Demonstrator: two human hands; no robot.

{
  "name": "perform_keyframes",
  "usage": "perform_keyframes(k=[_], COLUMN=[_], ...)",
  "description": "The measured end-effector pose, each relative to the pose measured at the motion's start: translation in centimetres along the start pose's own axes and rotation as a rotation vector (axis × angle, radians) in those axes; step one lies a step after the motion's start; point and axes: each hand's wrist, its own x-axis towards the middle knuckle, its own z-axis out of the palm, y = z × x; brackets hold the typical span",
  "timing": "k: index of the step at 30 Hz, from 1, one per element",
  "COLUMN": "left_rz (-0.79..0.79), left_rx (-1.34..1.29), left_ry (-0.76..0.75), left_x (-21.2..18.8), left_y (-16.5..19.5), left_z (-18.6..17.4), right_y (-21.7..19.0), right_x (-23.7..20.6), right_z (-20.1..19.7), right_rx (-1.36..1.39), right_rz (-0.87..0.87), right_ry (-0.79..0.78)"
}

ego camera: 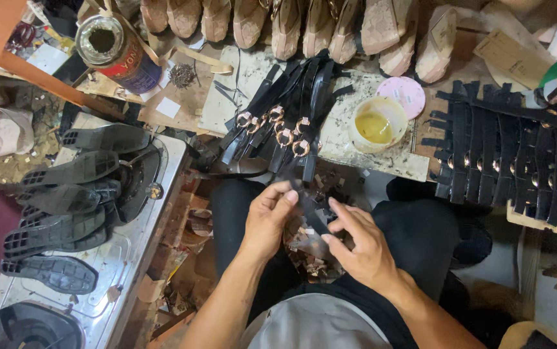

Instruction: The person sits on the floor at a workbench and attaches metal rings to black strap pieces, pressing and folding the strap ends around the hardware. Finished straps are placed on a growing stack on the bench beside a cup of liquid and a tin.

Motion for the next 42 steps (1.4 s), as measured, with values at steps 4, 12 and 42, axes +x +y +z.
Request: perform_keyframes(k=[4,12,42], left_rz=[0.028,-0.015,-0.153], left_rx=[-0.059,0.012,-0.021], left_ry=[-0.012,0.045,-0.185], left_x=[0.1,-2.0,-0.7], left_y=[-0.6,-2.0,-1.7], left_z=[-1.1,-0.2,2.1], right_y=[-0.4,3.4,2.1], right_x=[1.3,7.8,5.7], right_z=[-1.2,-7.8,-3.8], right_rx=[-0.031,-0.615,-0.41], right_rz=[-0.037,-0.099,-0.376], right_ry=[-0.066,0.101,0.087])
